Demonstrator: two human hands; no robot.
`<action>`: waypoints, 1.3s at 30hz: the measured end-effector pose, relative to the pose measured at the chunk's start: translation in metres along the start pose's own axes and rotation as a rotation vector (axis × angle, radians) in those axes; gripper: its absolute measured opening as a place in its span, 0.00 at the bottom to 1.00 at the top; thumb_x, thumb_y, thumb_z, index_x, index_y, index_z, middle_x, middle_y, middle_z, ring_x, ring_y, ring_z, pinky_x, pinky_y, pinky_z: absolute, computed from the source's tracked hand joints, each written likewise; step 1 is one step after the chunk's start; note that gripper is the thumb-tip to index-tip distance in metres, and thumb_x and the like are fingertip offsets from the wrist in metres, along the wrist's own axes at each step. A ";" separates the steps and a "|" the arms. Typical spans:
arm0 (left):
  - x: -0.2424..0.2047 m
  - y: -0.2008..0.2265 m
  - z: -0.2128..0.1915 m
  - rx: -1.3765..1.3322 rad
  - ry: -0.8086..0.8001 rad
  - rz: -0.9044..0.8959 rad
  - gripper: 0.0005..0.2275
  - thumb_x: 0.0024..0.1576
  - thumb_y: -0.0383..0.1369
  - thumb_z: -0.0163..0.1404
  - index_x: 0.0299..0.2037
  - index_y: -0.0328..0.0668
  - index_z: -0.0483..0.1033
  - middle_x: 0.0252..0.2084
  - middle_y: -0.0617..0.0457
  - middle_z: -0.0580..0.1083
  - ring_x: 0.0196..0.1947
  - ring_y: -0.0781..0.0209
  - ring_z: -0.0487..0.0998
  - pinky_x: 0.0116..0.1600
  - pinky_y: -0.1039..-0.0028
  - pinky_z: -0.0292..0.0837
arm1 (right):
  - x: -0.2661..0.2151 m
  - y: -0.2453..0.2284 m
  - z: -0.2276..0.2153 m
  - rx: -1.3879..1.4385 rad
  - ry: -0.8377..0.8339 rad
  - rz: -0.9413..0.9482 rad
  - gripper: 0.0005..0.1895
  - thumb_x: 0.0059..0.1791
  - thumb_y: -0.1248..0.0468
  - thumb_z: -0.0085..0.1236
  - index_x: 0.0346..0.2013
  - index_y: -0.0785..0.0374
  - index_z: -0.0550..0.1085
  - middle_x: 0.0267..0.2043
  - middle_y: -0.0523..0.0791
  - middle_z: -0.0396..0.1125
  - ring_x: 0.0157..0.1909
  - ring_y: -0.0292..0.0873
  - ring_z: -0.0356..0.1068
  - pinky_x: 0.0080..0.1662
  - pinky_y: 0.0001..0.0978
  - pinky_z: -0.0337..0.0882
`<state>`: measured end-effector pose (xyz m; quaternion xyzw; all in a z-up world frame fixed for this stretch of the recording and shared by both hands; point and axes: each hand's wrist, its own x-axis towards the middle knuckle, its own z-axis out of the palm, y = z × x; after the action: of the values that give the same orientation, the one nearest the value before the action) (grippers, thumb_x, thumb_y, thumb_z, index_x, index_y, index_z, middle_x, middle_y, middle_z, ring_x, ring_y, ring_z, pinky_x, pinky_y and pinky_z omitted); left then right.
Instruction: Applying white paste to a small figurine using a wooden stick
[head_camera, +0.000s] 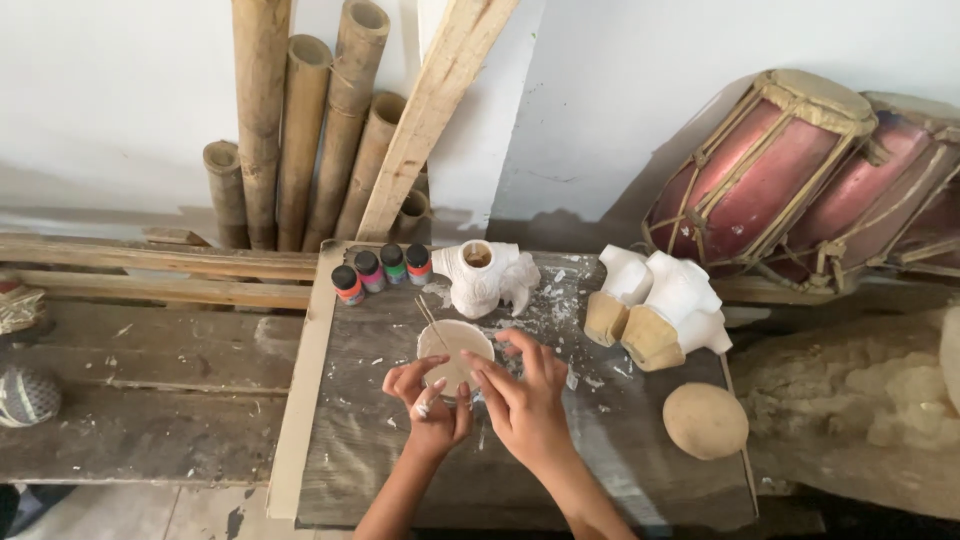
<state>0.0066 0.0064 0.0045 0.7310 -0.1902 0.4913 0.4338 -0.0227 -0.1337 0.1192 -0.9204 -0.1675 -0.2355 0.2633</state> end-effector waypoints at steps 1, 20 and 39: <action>0.002 -0.001 0.002 0.004 0.013 0.004 0.20 0.60 0.26 0.46 0.58 0.61 0.57 0.56 0.46 0.67 0.54 0.58 0.66 0.57 0.61 0.55 | 0.001 0.003 0.001 -0.002 0.002 -0.014 0.14 0.56 0.57 0.52 0.55 0.40 0.78 0.60 0.44 0.62 0.51 0.45 0.66 0.54 0.46 0.55; 0.001 0.002 0.001 0.007 0.007 0.010 0.18 0.60 0.28 0.47 0.57 0.61 0.58 0.56 0.46 0.68 0.52 0.58 0.72 0.57 0.59 0.55 | -0.005 0.005 0.002 -0.023 -0.046 0.018 0.15 0.56 0.55 0.50 0.56 0.35 0.77 0.62 0.41 0.60 0.51 0.43 0.66 0.51 0.47 0.58; 0.088 0.027 -0.026 -1.177 0.334 -0.337 0.34 0.65 0.41 0.38 0.79 0.64 0.33 0.71 0.26 0.59 0.57 0.38 0.77 0.60 0.40 0.78 | -0.019 0.015 0.017 0.057 0.068 0.036 0.13 0.57 0.56 0.50 0.55 0.40 0.77 0.62 0.40 0.61 0.54 0.41 0.67 0.54 0.45 0.53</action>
<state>0.0122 0.0259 0.0977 0.3037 -0.2405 0.3368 0.8582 -0.0258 -0.1400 0.0902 -0.9068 -0.1488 -0.2571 0.2992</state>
